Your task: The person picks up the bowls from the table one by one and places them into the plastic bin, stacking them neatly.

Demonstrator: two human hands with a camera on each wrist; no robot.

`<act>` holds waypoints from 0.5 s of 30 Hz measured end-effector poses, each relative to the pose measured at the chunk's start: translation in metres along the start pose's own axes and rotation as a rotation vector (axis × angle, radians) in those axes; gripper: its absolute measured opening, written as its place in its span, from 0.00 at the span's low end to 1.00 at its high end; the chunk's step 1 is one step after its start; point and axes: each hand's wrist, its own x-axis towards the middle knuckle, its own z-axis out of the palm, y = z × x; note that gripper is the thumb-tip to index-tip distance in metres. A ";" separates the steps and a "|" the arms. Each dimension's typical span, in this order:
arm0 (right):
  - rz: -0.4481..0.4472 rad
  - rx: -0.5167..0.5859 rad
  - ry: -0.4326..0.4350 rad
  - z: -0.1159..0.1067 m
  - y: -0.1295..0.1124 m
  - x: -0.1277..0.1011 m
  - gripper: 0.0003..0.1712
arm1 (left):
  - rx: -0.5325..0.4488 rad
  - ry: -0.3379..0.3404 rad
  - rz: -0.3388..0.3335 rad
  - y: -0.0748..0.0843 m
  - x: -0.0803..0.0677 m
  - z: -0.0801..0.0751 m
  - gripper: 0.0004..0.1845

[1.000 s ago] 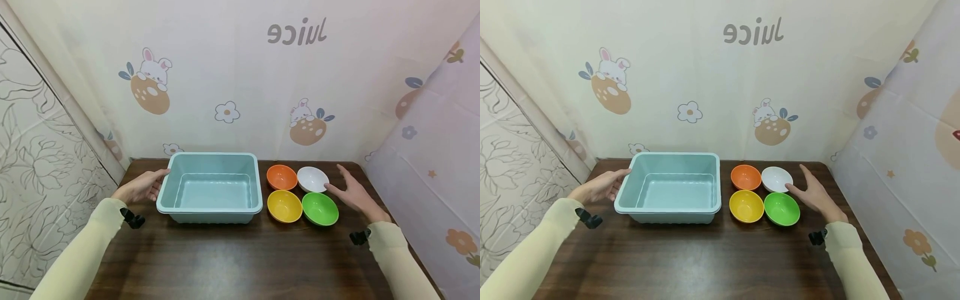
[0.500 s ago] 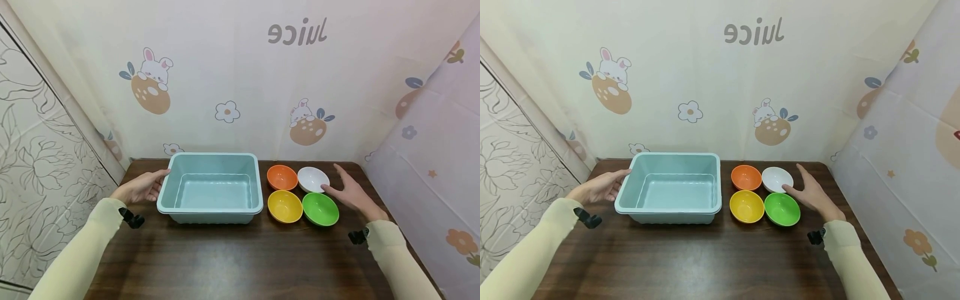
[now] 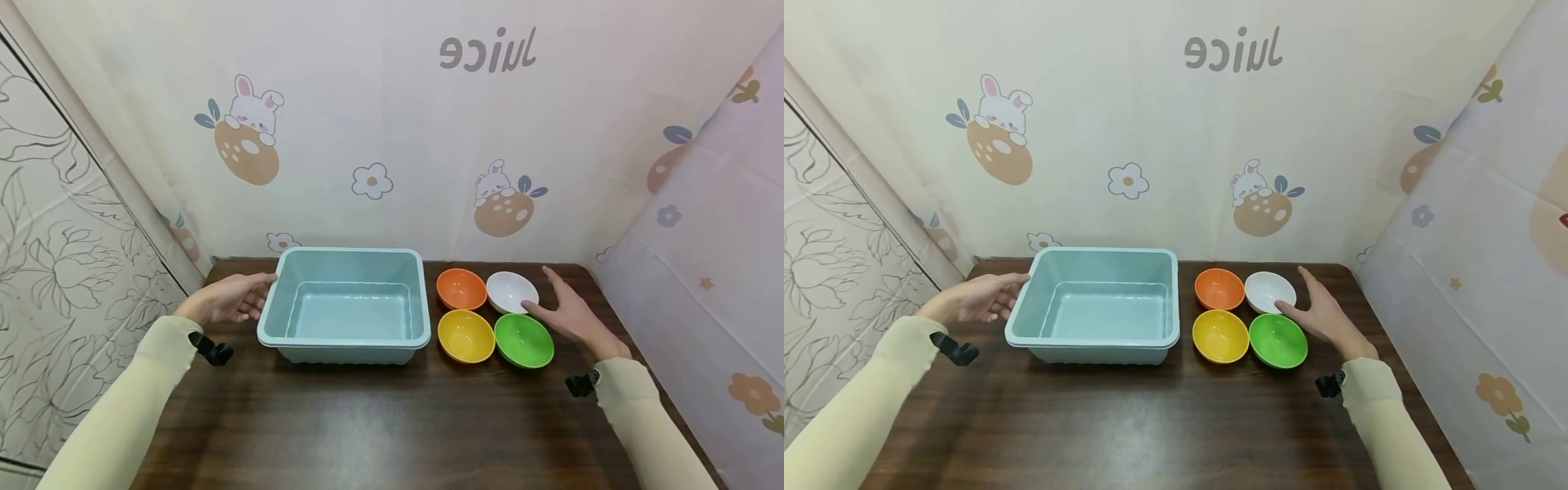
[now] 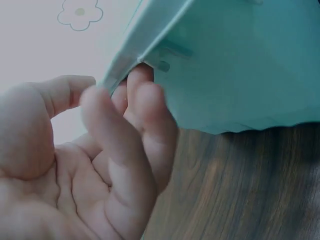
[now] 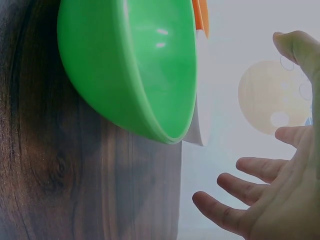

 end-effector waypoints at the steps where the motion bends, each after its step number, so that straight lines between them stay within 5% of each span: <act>1: -0.005 0.005 0.000 0.000 0.000 0.000 0.64 | 0.000 0.001 0.004 0.000 0.000 0.000 0.28; 15: -0.045 0.005 0.017 -0.007 0.002 0.001 0.64 | -0.077 0.011 -0.004 -0.004 0.003 0.002 0.29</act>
